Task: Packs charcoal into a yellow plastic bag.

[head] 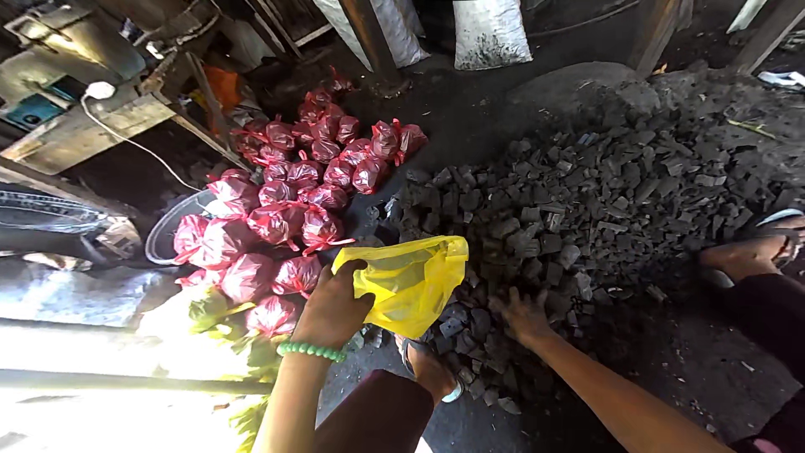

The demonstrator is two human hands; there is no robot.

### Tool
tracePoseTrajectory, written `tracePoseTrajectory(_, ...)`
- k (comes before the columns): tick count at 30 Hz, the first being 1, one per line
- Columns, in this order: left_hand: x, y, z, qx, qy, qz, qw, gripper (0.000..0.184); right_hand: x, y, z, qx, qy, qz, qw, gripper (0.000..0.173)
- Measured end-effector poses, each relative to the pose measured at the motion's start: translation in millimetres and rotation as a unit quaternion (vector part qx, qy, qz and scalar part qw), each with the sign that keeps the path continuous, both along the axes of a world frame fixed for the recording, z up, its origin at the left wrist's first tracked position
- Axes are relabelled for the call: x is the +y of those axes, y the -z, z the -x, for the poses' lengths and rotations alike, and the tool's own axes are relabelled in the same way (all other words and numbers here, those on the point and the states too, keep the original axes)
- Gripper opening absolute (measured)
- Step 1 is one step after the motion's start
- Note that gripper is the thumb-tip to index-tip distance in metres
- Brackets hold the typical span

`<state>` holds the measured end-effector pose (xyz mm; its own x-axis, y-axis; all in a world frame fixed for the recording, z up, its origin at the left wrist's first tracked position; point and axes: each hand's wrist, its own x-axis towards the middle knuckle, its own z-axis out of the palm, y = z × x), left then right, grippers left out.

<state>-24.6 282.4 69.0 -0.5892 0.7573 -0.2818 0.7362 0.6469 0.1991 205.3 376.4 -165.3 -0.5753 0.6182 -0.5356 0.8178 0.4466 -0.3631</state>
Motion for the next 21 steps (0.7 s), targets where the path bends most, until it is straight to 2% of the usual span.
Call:
tracePoseTrajectory(5, 4, 8, -4, 0.003, 0.016, 0.014, 1.0, 0.047, 18, 6, -33, 0.019, 0.008, -0.031, 0.999, 0.072)
tracePoseTrajectory(8, 9, 15, -14, -0.007, 0.033, 0.013, 0.999, 0.047, 37, -7, -48, 0.076, 0.112, -0.03, 0.99, 0.073)
tracePoseTrajectory(10, 14, 23, -23, -0.013, 0.043, 0.02, 0.999, 0.051, 47, -15, -59, 0.151, 0.226, -0.012, 0.962, 0.079)
tracePoseTrajectory(12, 18, 32, -34, -0.024, 0.065, 0.015, 0.997, 0.058, 54, -25, -66, 0.315, 0.327, 0.02, 0.891, 0.082)
tracePoseTrajectory(14, 22, 37, -51, -0.046, 0.079, 0.024, 0.996, 0.062, 52, -31, -62, 0.542, 0.374, 0.086, 0.748, 0.082)
tracePoseTrajectory(15, 25, 41, -59, -0.054, 0.089, 0.028, 0.994, 0.064, 47, -42, -56, 0.619, 0.384, 0.133, 0.672, 0.082)
tracePoseTrajectory(16, 27, 44, -66, -0.065, 0.1, 0.029, 0.992, 0.065, 40, -60, -49, 0.668, 0.388, 0.176, 0.61, 0.084)
tracePoseTrajectory(17, 30, 46, -74, -0.082, 0.108, 0.035, 0.99, 0.066, 32, -78, -43, 0.699, 0.382, 0.202, 0.57, 0.087)
tracePoseTrajectory(18, 33, 48, -81, -0.104, 0.111, 0.04, 0.988, 0.068, 24, -90, -39, 0.72, 0.351, 0.211, 0.559, 0.087)
tracePoseTrajectory(19, 36, 51, -87, -0.127, 0.11, 0.043, 0.985, 0.071, 19, -96, -36, 0.732, 0.306, 0.191, 0.578, 0.086)
tracePoseTrajectory(20, 38, 54, -90, -0.149, 0.107, 0.041, 0.982, 0.074, 16, -97, -32, 0.729, 0.261, 0.152, 0.614, 0.085)
tracePoseTrajectory(21, 40, 58, -90, -0.178, 0.101, 0.04, 0.978, 0.077, 14, -94, -32, 0.702, 0.212, 0.103, 0.671, 0.084)
